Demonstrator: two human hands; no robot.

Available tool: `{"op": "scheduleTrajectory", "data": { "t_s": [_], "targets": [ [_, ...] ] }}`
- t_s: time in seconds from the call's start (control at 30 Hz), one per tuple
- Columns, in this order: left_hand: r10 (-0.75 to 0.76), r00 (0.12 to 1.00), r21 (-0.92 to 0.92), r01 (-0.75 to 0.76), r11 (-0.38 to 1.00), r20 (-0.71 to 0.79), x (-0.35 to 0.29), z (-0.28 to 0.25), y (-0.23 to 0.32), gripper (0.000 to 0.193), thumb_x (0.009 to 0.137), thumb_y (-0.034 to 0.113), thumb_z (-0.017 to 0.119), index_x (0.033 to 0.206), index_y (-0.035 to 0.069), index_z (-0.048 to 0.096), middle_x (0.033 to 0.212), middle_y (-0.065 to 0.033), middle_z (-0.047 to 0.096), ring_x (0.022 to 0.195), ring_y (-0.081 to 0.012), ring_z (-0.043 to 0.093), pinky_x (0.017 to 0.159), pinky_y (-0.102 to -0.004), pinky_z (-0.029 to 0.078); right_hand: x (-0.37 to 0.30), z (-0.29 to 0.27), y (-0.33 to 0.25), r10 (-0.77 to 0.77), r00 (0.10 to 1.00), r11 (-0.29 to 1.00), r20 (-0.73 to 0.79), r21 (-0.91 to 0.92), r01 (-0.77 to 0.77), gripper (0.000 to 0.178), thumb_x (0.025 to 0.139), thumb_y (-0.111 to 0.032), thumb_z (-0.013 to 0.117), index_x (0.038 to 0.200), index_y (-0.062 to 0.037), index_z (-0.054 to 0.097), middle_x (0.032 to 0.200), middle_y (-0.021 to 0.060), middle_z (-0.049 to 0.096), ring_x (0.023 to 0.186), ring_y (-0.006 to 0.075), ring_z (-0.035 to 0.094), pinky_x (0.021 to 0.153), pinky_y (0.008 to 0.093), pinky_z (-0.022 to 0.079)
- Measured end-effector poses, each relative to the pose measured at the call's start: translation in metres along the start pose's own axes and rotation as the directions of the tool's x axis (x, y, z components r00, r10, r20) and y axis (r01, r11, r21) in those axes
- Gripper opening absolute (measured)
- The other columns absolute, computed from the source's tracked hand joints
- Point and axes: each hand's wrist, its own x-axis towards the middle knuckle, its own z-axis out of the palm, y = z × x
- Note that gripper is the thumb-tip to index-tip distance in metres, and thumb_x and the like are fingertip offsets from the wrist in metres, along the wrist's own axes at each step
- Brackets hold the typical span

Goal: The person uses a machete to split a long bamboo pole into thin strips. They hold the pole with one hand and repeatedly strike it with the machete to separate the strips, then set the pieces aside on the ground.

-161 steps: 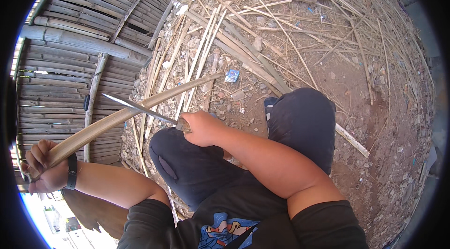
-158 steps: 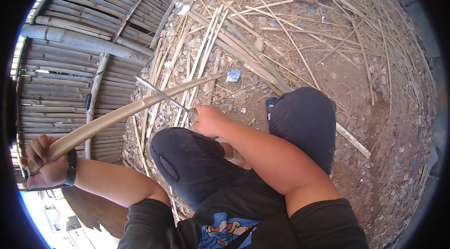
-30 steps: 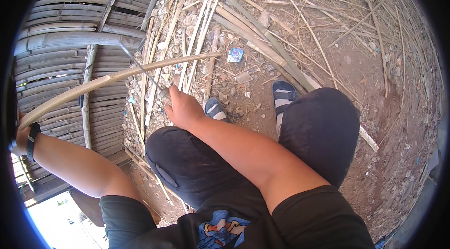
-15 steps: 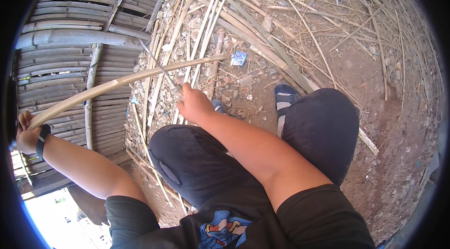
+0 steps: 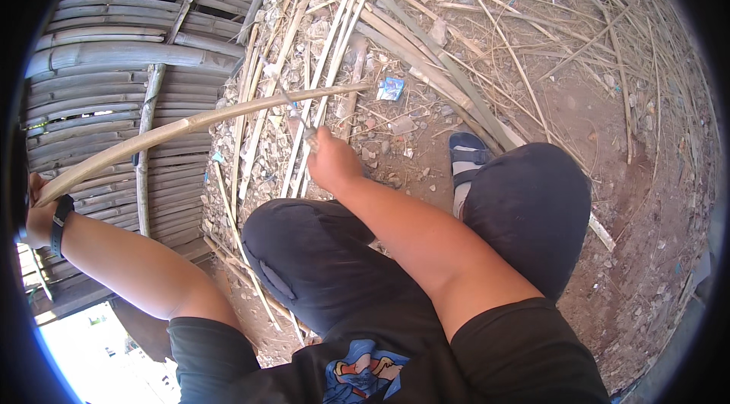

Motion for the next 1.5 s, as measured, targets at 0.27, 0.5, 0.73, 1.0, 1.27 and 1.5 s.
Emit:
{"op": "scheduleTrajectory", "data": {
  "t_s": [0.27, 0.5, 0.73, 1.0, 1.27, 1.5],
  "targets": [
    [-0.001, 0.992, -0.108, 0.015, 0.994, 0.127, -0.004, -0.026, -0.002, 0.054, 0.097, 0.056, 0.021, 0.096, 0.009, 0.049, 0.054, -0.0015, 0.031, 0.044, -0.0135, 0.026, 0.040, -0.0275, 0.021, 0.009, 0.017, 0.017, -0.468, 0.882, 0.884, -0.051, -0.018, 0.468, 0.038, 0.084, -0.014, 0.062, 0.117, -0.0033, 0.047, 0.081, 0.0200, 0.065, 0.077, 0.0400, 0.065, 0.067, 0.0480, 0.052],
    [0.018, 0.992, -0.121, -0.003, 0.993, 0.126, -0.012, -0.046, 0.008, 0.058, 0.093, 0.065, 0.024, 0.078, 0.012, 0.040, 0.053, -0.0012, 0.033, 0.041, -0.0123, 0.027, 0.040, -0.0257, 0.020, 0.003, -0.007, 0.003, 0.039, 0.995, 0.998, 0.088, -0.054, -0.035, 0.034, 0.083, -0.012, 0.060, 0.115, -0.0028, 0.052, 0.087, 0.0213, 0.067, 0.084, 0.0394, 0.067, 0.074, 0.0501, 0.052],
    [-0.064, 0.989, -0.161, 0.085, 0.983, 0.133, 0.002, -0.042, 0.012, 0.070, 0.089, 0.077, 0.023, 0.071, 0.010, 0.036, 0.053, -0.0018, 0.030, 0.041, -0.0134, 0.027, 0.040, -0.0273, 0.020, 0.002, 0.007, -0.029, -0.526, 0.850, 0.846, -0.001, 0.103, 0.523, 0.031, 0.082, -0.013, 0.063, 0.106, -0.0032, 0.046, 0.083, 0.0201, 0.064, 0.076, 0.0409, 0.065, 0.065, 0.0498, 0.051],
    [-0.055, 0.977, -0.192, 0.096, 0.977, 0.208, 0.005, -0.055, 0.011, 0.071, 0.087, 0.079, 0.023, 0.071, 0.011, 0.038, 0.053, -0.0019, 0.032, 0.042, -0.0131, 0.026, 0.041, -0.0274, 0.020, 0.007, -0.005, 0.058, 0.386, 0.922, 0.907, -0.034, -0.168, -0.386, 0.039, 0.086, -0.016, 0.063, 0.119, -0.0013, 0.051, 0.103, 0.0217, 0.067, 0.096, 0.0383, 0.067, 0.081, 0.0481, 0.054],
    [-0.003, 0.960, -0.258, 0.078, 0.963, 0.279, -0.005, -0.035, 0.004, 0.044, 0.097, 0.048, 0.024, 0.097, 0.010, 0.047, 0.056, -0.0024, 0.033, 0.042, -0.0128, 0.027, 0.042, -0.0274, 0.021, -0.003, 0.011, 0.008, -0.338, 0.941, 0.941, 0.008, 0.017, 0.338, 0.037, 0.082, -0.015, 0.064, 0.112, -0.0014, 0.047, 0.082, 0.0254, 0.064, 0.080, 0.0454, 0.064, 0.069, 0.0529, 0.051],
    [-0.040, 0.991, -0.140, 0.057, 0.988, 0.127, -0.001, -0.046, 0.009, 0.068, 0.091, 0.072, 0.024, 0.062, 0.011, 0.035, 0.051, -0.0058, 0.029, 0.041, -0.0149, 0.025, 0.040, -0.0282, 0.018, 0.010, 0.000, 0.068, 0.288, 0.956, 0.946, -0.053, -0.136, -0.293, 0.035, 0.084, -0.016, 0.062, 0.114, -0.0048, 0.049, 0.093, 0.0225, 0.067, 0.089, 0.0406, 0.066, 0.077, 0.0507, 0.052]
  ]
}}
